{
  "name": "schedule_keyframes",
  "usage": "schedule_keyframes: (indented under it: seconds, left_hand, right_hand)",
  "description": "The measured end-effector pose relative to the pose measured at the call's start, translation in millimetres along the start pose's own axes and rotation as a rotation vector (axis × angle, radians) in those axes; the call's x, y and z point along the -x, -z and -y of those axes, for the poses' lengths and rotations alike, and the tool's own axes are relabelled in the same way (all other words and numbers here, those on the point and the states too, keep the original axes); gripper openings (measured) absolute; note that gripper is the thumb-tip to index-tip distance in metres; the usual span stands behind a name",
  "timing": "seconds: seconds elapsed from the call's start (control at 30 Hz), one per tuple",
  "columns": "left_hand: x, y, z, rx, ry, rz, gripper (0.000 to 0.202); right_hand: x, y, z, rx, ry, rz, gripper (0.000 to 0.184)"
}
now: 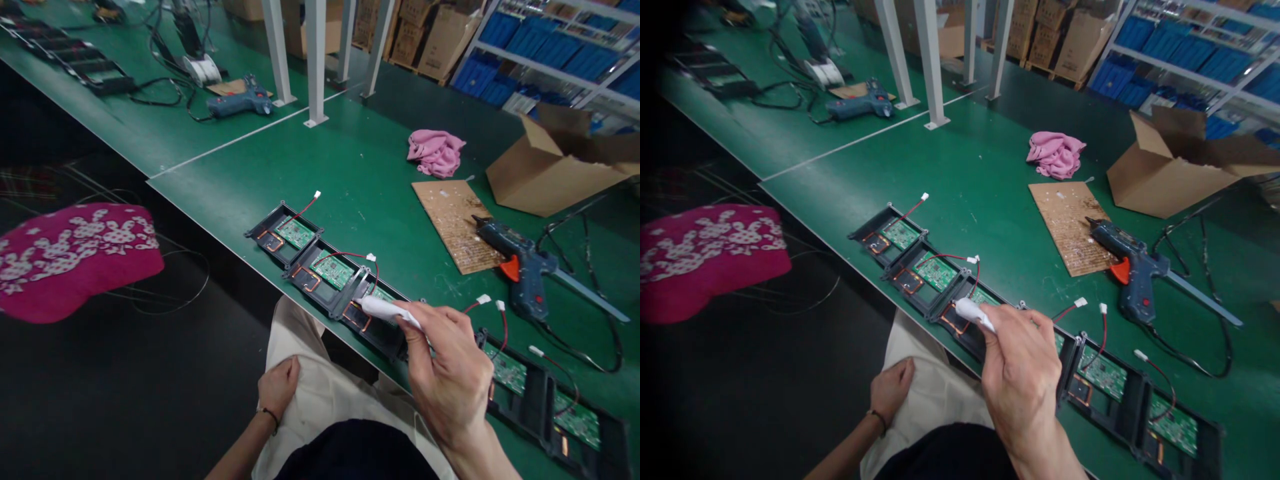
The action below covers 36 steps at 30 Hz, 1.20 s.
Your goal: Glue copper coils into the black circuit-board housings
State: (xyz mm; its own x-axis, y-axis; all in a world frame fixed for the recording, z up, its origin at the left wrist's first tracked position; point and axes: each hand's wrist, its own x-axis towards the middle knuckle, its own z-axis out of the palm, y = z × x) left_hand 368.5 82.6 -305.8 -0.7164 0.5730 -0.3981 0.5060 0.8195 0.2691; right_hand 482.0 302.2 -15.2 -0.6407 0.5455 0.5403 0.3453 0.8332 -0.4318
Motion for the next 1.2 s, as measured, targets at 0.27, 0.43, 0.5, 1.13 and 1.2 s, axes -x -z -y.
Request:
schedule_keyframes:
  seconds: [0.27,0.43,0.5,1.13,1.2]
  left_hand:
    - [0.2,-2.2,1.3,0.007,0.002,-0.019,0.040]
    - [-0.2,-3.7,2.2,0.011,-0.004,-0.022,0.040]
    - [-0.1,-4.3,2.6,0.014,-0.006,-0.024,0.041]
    - [-0.5,-3.3,3.5,0.005,-0.011,-0.034,0.041]
    - [-0.8,-2.6,3.2,0.006,-0.009,-0.029,0.041]
  right_hand:
    - [0.1,1.8,0.8,0.006,0.019,-0.003,0.020]
    - [0.1,2.1,1.0,-0.003,0.038,-0.002,0.022]
    - [0.0,2.8,2.0,-0.012,0.039,0.000,0.021]
    - [-6.1,4.6,2.1,-0.085,-0.074,0.075,0.013]
    - [-5.8,4.9,1.0,-0.072,-0.122,0.065,0.013]
